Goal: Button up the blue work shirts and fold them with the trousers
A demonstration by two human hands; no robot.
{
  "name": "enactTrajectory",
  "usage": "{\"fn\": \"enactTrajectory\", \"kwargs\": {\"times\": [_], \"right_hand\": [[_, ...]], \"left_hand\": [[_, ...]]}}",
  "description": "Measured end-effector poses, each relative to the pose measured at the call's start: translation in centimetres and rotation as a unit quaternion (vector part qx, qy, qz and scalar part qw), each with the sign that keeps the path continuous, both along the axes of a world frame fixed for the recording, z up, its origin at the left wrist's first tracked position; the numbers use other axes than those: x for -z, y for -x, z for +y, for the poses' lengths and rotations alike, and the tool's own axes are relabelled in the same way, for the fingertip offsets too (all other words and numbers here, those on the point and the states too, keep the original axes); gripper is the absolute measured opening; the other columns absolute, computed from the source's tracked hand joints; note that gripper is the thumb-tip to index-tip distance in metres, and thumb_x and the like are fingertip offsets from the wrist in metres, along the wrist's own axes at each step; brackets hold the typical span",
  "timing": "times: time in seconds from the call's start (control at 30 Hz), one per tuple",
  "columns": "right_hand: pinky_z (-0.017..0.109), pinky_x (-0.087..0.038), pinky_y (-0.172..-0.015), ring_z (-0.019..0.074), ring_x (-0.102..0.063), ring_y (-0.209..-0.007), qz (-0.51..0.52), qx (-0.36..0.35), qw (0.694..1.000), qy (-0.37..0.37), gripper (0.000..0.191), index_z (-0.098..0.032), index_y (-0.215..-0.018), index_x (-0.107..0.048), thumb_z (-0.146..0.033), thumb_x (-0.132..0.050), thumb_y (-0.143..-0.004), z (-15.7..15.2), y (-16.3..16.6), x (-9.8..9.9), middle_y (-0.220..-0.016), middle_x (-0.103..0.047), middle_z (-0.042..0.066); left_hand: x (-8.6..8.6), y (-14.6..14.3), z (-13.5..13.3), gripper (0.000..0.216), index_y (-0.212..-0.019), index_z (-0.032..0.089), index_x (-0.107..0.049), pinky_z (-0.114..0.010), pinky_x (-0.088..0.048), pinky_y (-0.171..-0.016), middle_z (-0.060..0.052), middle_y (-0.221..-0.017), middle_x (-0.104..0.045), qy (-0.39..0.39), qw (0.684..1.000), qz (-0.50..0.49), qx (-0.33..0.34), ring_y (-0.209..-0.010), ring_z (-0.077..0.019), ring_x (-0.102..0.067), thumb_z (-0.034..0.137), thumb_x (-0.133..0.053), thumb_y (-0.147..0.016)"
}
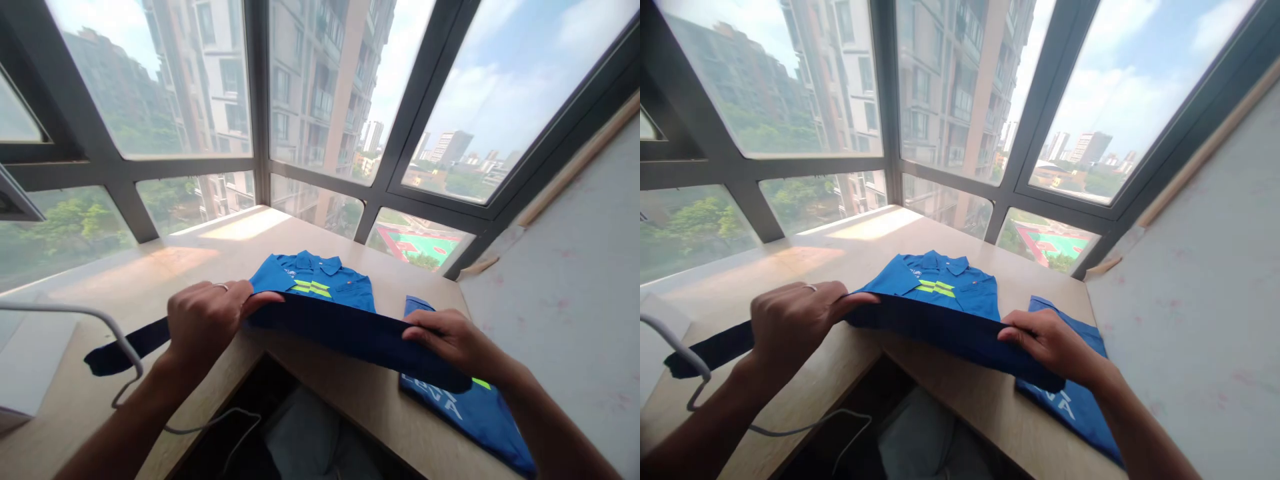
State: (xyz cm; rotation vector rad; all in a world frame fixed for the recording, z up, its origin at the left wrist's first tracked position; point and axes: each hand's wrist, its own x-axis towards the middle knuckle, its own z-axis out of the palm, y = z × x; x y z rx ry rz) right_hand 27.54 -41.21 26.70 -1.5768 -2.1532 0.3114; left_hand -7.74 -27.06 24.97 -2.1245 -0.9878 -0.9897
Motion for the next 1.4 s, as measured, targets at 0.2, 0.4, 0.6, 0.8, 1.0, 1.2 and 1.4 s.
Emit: {"fn": "enactTrajectory", "kwargs": {"times": [0.2,0.4,0.6,0.8,1.0,1.2,1.4], "right_hand": [[0.027,-0.047,-0.067,0.0192,-0.064,-0.073,0.048,0.062,0.997,0.002,0.041,-0.018,-0.082,-0.071,-0.055,-0.054,-0.091,5.5,-3.2,-0.9,-0.077,-0.071,0.004],[0.03,-0.045,-0.07,0.02,-0.061,-0.074,0.024,0.054,0.996,0.064,0.048,-0.018,-0.079,-0.07,-0.061,-0.051,-0.088,10.0,-5.2,2.3,-0.077,-0.07,0.004],[0.027,-0.039,-0.063,0.0153,-0.053,-0.064,-0.009,0.048,0.995,0.09,0.051,-0.018,-0.068,-0.064,-0.061,-0.047,-0.089,13.1,-7.0,5.6,-0.063,-0.058,-0.001],[0.028,-0.04,-0.067,0.017,-0.057,-0.069,-0.02,0.063,0.994,0.083,0.046,-0.018,-0.071,-0.066,-0.056,-0.047,-0.091,17.9,-9.0,7.3,-0.069,-0.064,0.001],[0.029,-0.04,-0.069,0.0186,-0.059,-0.071,-0.049,0.081,0.993,0.07,0.044,-0.018,-0.071,-0.067,-0.053,-0.048,-0.09,26.2,-12.9,8.6,-0.071,-0.066,0.003],[0.028,-0.04,-0.067,0.0197,-0.061,-0.073,-0.076,0.122,0.979,0.144,0.043,-0.018,-0.065,-0.065,-0.054,-0.053,-0.085,33.0,-16.7,16.6,-0.073,-0.068,0.006],[0.029,-0.042,-0.071,0.0213,-0.062,-0.077,-0.049,0.131,0.976,0.168,0.048,-0.018,-0.067,-0.062,-0.055,-0.042,-0.091,33.3,-17.5,23.4,-0.078,-0.069,0.008]], "left_hand": [[-2.2,-5.1,5.4,0.077,-0.071,0.018,-0.073,-0.03,-0.029,-0.056,-0.013,-0.064,-0.068,0.195,0.975,0.04,-0.094,-0.063,-0.0268,-0.064,0.07,-0.02,-0.094],[1.3,-9.0,12.5,0.083,-0.085,0.014,-0.078,-0.034,-0.039,-0.064,-0.019,-0.078,-0.072,0.251,0.956,0.145,-0.047,-0.081,-0.0332,-0.07,0.066,-0.014,-0.096],[4.5,-10.8,17.5,0.08,-0.088,0.012,-0.079,-0.037,-0.042,-0.067,-0.023,-0.084,-0.073,0.289,0.928,0.235,-0.008,-0.088,-0.0354,-0.069,0.063,-0.018,-0.097],[5.0,-13.2,22.9,0.074,-0.088,0.013,-0.079,-0.037,-0.042,-0.071,-0.021,-0.089,-0.074,0.309,0.916,0.254,-0.01,-0.091,-0.0334,-0.069,0.06,-0.022,-0.096],[5.8,-16.9,30.0,0.074,-0.094,0.012,-0.078,-0.037,-0.043,-0.073,-0.021,-0.094,-0.073,0.313,0.918,0.244,-0.023,-0.093,-0.0342,-0.068,0.06,-0.022,-0.096],[11.9,-19.6,35.7,0.08,-0.093,0.014,-0.076,-0.04,-0.043,-0.086,-0.021,-0.105,-0.072,0.405,0.876,0.263,-0.018,-0.103,-0.0324,-0.066,0.064,-0.014,-0.095],[17.2,-15.9,39.0,0.081,-0.093,0.016,-0.076,-0.032,-0.046,-0.077,-0.018,-0.105,-0.074,0.494,0.813,0.306,-0.037,-0.096,-0.0277,-0.068,0.065,-0.011,-0.093]]}}
